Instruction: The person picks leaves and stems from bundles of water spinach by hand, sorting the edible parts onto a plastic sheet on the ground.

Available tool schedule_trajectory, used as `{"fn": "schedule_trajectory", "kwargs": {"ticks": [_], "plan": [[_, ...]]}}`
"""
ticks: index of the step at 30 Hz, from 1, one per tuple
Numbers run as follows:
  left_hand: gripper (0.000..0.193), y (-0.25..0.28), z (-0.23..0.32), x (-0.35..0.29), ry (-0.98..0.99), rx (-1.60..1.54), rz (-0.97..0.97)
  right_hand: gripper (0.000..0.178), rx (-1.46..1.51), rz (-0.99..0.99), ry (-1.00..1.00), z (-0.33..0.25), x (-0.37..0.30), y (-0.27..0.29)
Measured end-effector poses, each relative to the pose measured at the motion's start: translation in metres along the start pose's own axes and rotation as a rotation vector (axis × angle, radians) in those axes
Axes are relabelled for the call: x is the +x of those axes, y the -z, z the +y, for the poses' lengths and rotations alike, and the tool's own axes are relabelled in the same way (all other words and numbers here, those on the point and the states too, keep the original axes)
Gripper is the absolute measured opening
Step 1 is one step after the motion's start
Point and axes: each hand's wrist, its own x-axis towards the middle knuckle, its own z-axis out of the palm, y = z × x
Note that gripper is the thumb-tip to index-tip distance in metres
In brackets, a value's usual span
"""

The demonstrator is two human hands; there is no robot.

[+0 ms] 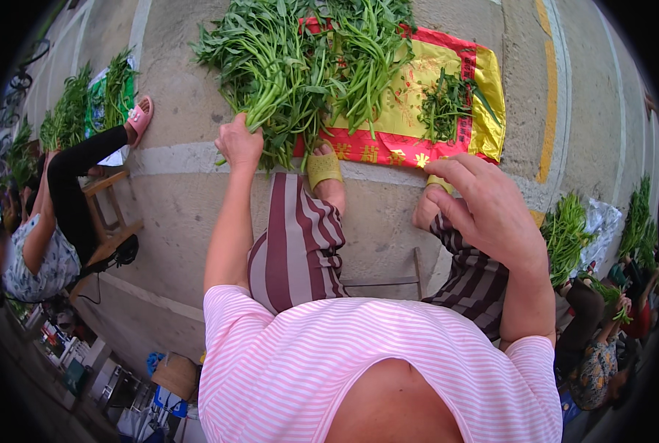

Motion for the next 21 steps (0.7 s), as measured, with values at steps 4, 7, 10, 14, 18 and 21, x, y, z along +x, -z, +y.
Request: {"fn": "schedule_trajectory", "kwargs": {"ticks": [4, 7, 10, 14, 18, 21], "plan": [[0.033, 0.032, -0.03, 0.017, 0.119, -0.604, -0.077, 0.027, 0.021, 0.013, 0.017, -0.002, 0.001, -0.001], [0.023, 0.071, -0.023, 0.023, 0.266, -1.162, -0.244, 0.026, 0.063, 0.037, 0.031, 0.001, 0.005, -0.009], [0.017, 0.096, -0.029, 0.024, 0.332, -1.427, -0.345, 0.026, 0.169, 0.044, 0.059, 0.007, 0.017, -0.028], [0.017, 0.114, -0.026, 0.02, 0.312, -1.502, -0.406, 0.03, 0.66, -0.144, -0.159, 0.014, 0.049, -0.067], [0.017, 0.122, -0.026, 0.01, 0.267, -1.482, -0.431, 0.043, 0.548, 0.089, -0.175, 0.017, 0.114, -0.123], [0.021, 0.126, -0.024, 0.007, 0.248, -1.485, -0.443, 0.063, 0.423, 0.354, -0.226, 0.007, 0.184, -0.165]]}}
